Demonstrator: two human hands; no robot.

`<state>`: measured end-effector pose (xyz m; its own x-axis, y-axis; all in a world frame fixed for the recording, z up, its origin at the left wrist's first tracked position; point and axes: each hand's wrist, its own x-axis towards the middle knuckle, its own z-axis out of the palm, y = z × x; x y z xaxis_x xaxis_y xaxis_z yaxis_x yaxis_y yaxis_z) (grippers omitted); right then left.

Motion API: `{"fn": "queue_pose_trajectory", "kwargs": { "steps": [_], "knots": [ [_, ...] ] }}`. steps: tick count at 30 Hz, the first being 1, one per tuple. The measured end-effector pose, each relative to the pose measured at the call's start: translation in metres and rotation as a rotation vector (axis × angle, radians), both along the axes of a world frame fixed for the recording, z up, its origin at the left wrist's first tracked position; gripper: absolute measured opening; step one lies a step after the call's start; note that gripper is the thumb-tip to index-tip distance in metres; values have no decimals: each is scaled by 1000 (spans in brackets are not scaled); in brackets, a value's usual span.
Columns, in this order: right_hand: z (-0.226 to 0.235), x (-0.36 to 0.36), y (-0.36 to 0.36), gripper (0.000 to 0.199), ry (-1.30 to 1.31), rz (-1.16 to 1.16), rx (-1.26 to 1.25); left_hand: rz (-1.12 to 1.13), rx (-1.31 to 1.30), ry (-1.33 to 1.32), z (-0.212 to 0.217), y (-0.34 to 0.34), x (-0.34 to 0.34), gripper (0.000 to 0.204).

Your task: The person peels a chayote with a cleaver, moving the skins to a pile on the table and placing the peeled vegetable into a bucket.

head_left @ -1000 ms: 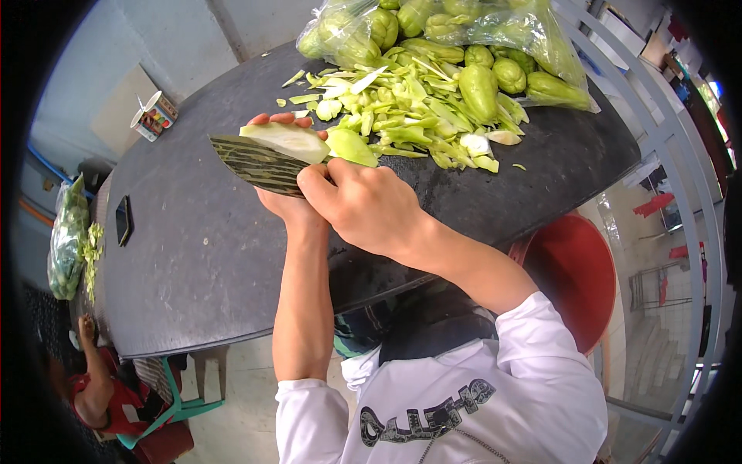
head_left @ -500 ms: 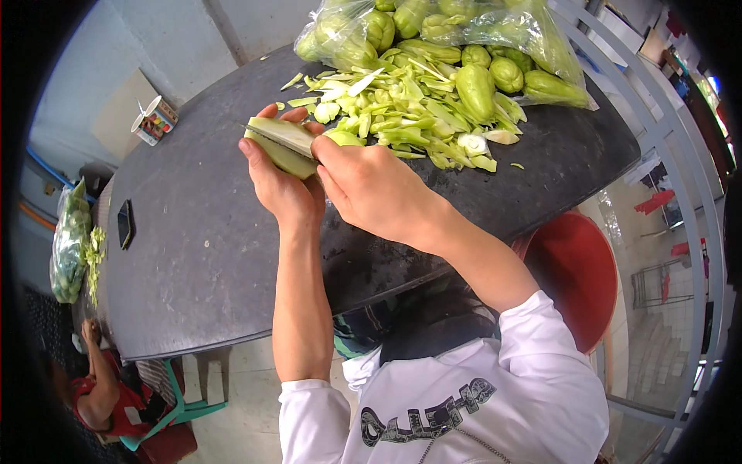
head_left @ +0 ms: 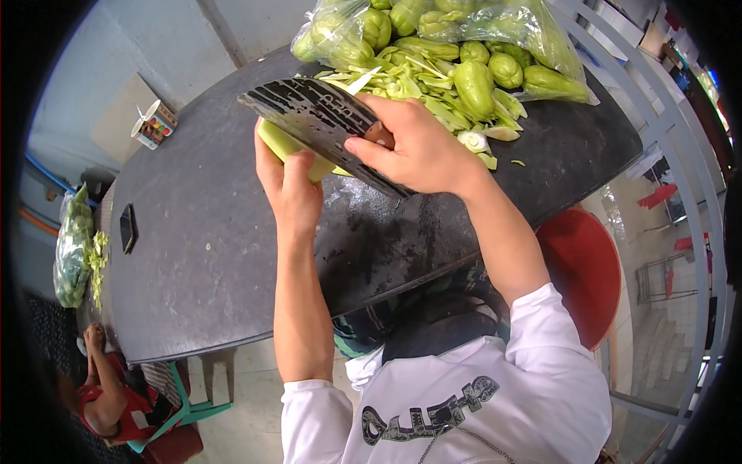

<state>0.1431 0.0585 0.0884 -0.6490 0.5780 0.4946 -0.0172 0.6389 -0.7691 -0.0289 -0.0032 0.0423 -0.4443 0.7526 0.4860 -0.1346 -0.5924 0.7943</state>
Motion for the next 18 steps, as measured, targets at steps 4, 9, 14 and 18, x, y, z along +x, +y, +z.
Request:
{"fn": "queue_pose_trajectory", "kwargs": {
  "steps": [4,9,14,18],
  "knots": [
    [-1,10,20,36,-57,-17,45,-64,-28,-30,7,-2,6,70],
    [3,26,29,23,-82,-74,-151,-246,-154,-100,10,0,4,69],
    [-11,24,37,21,-45,-134,-115,-366,-230,-347,0,9,-1,62],
    [-17,25,41,21,35,-100,-254,-435,-242,-503,-6,12,-12,58]
  ]
}}
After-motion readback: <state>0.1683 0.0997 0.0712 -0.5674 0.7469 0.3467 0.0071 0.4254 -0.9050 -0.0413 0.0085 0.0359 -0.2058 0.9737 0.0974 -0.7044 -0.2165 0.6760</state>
